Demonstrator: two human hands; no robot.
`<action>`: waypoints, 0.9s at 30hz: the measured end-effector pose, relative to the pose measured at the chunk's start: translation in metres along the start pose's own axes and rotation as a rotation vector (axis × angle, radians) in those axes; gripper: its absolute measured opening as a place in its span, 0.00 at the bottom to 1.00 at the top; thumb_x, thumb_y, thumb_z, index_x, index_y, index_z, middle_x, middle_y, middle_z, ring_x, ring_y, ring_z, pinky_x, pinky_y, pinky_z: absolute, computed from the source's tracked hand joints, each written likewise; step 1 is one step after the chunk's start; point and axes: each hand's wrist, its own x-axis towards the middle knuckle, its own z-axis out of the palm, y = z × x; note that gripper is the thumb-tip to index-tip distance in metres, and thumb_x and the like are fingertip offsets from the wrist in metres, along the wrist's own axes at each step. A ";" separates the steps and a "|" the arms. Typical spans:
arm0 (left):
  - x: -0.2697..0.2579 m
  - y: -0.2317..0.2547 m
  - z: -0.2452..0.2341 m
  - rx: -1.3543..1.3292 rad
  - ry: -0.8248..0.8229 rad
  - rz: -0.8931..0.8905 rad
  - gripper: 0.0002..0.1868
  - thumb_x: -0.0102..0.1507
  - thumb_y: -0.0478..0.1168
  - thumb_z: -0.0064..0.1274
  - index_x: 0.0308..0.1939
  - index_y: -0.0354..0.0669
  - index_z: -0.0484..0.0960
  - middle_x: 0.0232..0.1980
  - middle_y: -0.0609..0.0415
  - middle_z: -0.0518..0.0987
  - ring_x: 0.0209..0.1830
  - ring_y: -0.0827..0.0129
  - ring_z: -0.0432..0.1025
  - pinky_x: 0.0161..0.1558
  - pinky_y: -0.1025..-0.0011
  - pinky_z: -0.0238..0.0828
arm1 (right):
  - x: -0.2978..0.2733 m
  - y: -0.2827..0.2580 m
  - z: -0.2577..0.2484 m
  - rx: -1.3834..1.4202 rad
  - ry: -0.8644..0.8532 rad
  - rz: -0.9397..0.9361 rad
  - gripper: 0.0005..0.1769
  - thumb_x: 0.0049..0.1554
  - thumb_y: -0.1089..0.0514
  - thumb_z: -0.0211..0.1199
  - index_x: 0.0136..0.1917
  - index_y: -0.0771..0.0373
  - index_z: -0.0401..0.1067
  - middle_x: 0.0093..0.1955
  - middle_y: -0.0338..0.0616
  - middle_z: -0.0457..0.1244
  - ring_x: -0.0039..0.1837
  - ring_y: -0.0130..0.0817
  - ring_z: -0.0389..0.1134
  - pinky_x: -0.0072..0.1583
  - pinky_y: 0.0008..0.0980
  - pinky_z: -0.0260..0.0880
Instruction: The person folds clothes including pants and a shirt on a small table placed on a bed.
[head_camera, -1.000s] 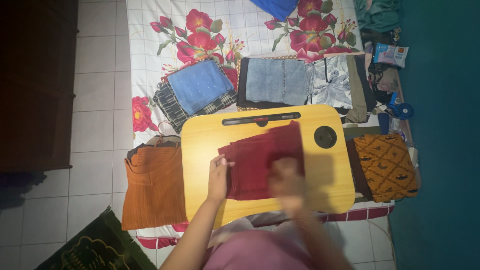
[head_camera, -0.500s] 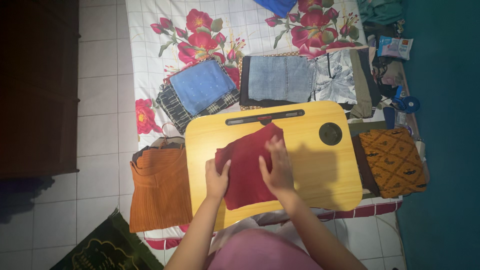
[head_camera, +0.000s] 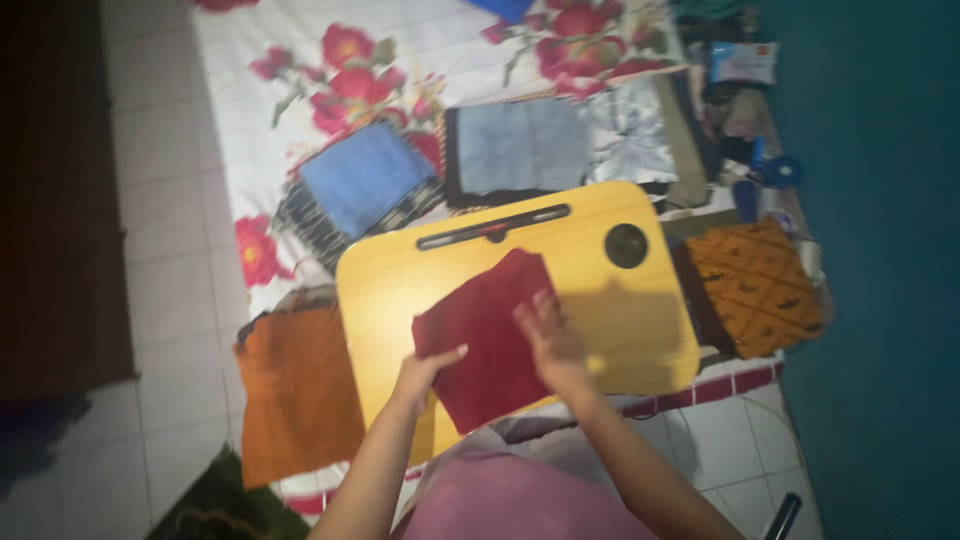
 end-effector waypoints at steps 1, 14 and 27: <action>-0.006 0.000 0.006 -0.043 -0.066 -0.006 0.32 0.57 0.40 0.64 0.62 0.30 0.76 0.56 0.46 0.83 0.57 0.57 0.78 0.59 0.60 0.74 | -0.018 -0.006 -0.005 -0.060 0.081 -0.160 0.37 0.59 0.55 0.55 0.80 0.48 0.53 0.84 0.57 0.45 0.83 0.52 0.44 0.79 0.52 0.45; -0.114 0.079 0.250 1.122 -0.866 1.254 0.23 0.52 0.33 0.60 0.50 0.37 0.71 0.77 0.32 0.61 0.78 0.41 0.56 0.77 0.52 0.52 | -0.089 0.137 -0.194 2.368 0.179 0.286 0.33 0.64 0.41 0.58 0.76 0.60 0.62 0.70 0.47 0.65 0.70 0.44 0.65 0.70 0.49 0.67; 0.015 -0.019 0.457 0.062 -0.211 -0.171 0.43 0.63 0.50 0.61 0.73 0.34 0.56 0.66 0.35 0.71 0.65 0.50 0.71 0.69 0.53 0.65 | -0.140 0.332 -0.119 2.563 0.592 0.772 0.22 0.62 0.58 0.56 0.69 0.65 0.68 0.67 0.48 0.66 0.68 0.44 0.67 0.70 0.47 0.65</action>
